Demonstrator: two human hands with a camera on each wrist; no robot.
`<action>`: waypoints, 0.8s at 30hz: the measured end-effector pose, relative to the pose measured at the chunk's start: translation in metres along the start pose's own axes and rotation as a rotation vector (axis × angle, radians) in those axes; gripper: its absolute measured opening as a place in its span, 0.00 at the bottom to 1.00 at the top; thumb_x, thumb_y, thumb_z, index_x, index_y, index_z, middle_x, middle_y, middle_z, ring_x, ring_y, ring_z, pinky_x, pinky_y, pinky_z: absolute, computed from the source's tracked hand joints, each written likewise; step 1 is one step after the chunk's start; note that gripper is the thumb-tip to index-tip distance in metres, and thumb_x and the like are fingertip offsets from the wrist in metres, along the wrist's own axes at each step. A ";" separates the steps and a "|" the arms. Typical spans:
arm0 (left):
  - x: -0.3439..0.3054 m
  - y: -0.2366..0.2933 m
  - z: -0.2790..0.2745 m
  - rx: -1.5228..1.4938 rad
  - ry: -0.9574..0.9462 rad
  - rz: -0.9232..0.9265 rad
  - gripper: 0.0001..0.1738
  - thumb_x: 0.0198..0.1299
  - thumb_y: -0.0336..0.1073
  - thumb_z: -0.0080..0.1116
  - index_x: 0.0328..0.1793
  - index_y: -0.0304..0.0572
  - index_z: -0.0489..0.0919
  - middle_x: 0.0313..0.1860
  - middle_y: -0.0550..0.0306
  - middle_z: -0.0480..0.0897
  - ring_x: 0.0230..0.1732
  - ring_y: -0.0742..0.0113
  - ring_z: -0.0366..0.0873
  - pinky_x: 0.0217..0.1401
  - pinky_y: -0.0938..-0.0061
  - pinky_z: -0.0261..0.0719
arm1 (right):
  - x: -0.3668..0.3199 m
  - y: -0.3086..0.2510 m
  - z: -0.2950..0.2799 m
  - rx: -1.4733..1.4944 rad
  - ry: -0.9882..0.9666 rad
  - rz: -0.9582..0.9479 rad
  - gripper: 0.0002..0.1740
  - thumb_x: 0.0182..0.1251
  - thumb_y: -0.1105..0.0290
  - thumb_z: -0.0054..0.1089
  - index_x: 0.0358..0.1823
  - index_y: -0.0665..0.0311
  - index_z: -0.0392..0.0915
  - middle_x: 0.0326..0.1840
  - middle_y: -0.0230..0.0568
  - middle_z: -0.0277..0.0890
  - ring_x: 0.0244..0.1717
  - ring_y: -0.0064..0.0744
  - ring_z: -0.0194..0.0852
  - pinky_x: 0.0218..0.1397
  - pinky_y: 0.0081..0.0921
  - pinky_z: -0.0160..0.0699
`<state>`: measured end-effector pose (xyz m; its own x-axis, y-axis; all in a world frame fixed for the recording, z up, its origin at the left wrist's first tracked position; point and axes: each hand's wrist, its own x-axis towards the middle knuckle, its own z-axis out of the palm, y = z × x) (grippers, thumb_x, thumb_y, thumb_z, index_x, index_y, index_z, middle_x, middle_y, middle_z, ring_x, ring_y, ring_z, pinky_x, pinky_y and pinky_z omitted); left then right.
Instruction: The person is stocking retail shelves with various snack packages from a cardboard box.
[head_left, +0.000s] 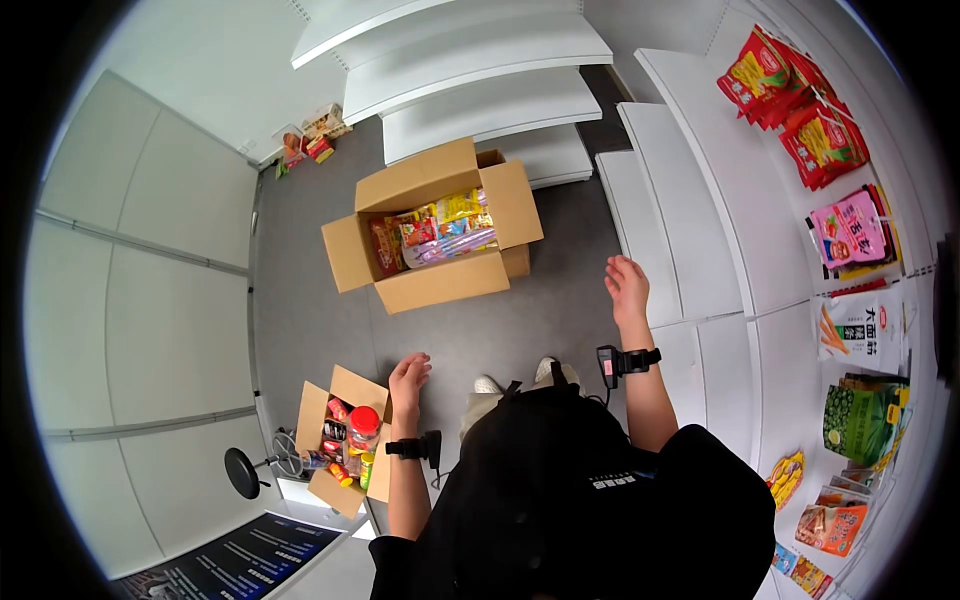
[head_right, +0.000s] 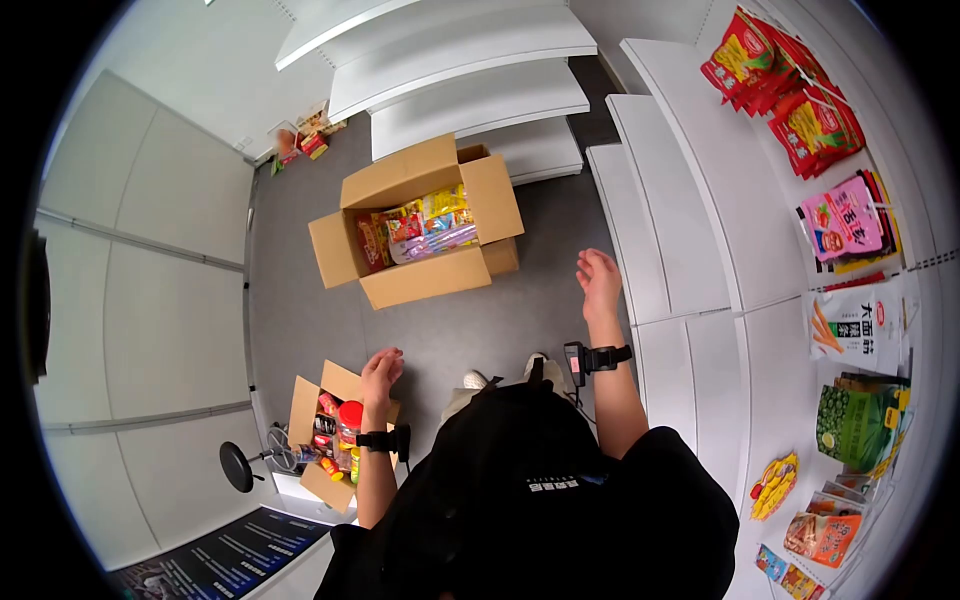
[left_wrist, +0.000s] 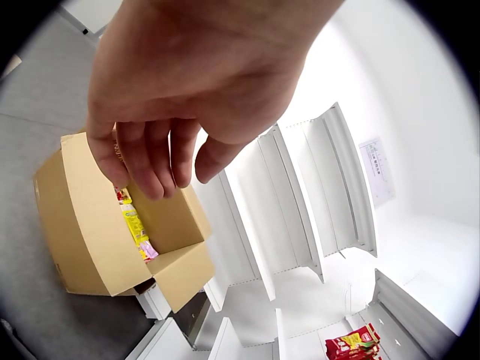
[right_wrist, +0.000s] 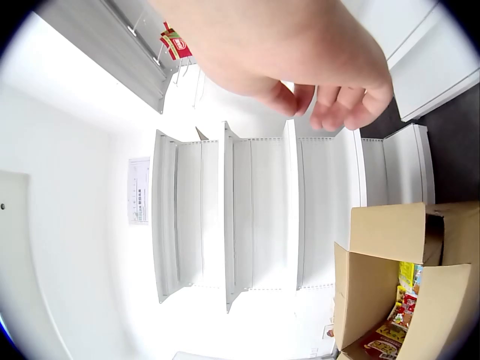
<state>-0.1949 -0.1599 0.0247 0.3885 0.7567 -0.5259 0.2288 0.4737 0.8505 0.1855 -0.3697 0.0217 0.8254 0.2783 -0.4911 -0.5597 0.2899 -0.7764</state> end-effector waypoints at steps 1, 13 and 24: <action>0.002 -0.001 -0.001 -0.005 0.012 -0.011 0.12 0.64 0.35 0.54 0.49 0.37 0.79 0.43 0.60 0.82 0.38 0.76 0.78 0.42 0.82 0.76 | 0.003 0.002 0.005 -0.008 -0.007 0.007 0.11 0.63 0.67 0.58 0.46 0.60 0.74 0.44 0.34 0.78 0.45 0.25 0.73 0.47 0.26 0.70; 0.061 0.018 -0.044 0.010 0.015 -0.085 0.15 0.63 0.40 0.53 0.50 0.39 0.79 0.47 0.58 0.82 0.45 0.71 0.78 0.48 0.77 0.73 | 0.017 0.042 0.078 -0.027 -0.016 0.088 0.11 0.62 0.66 0.58 0.44 0.60 0.75 0.43 0.33 0.78 0.43 0.24 0.74 0.44 0.24 0.71; 0.207 0.083 -0.104 0.114 -0.145 -0.102 0.18 0.64 0.44 0.51 0.52 0.39 0.78 0.50 0.56 0.81 0.49 0.67 0.78 0.52 0.73 0.73 | 0.024 0.098 0.168 0.041 0.054 0.127 0.14 0.62 0.63 0.58 0.46 0.60 0.74 0.48 0.36 0.76 0.49 0.29 0.70 0.51 0.30 0.68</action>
<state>-0.1884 0.0822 -0.0148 0.4807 0.6306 -0.6093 0.3697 0.4844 0.7929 0.1380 -0.1808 0.0006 0.7502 0.2653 -0.6056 -0.6612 0.2934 -0.6905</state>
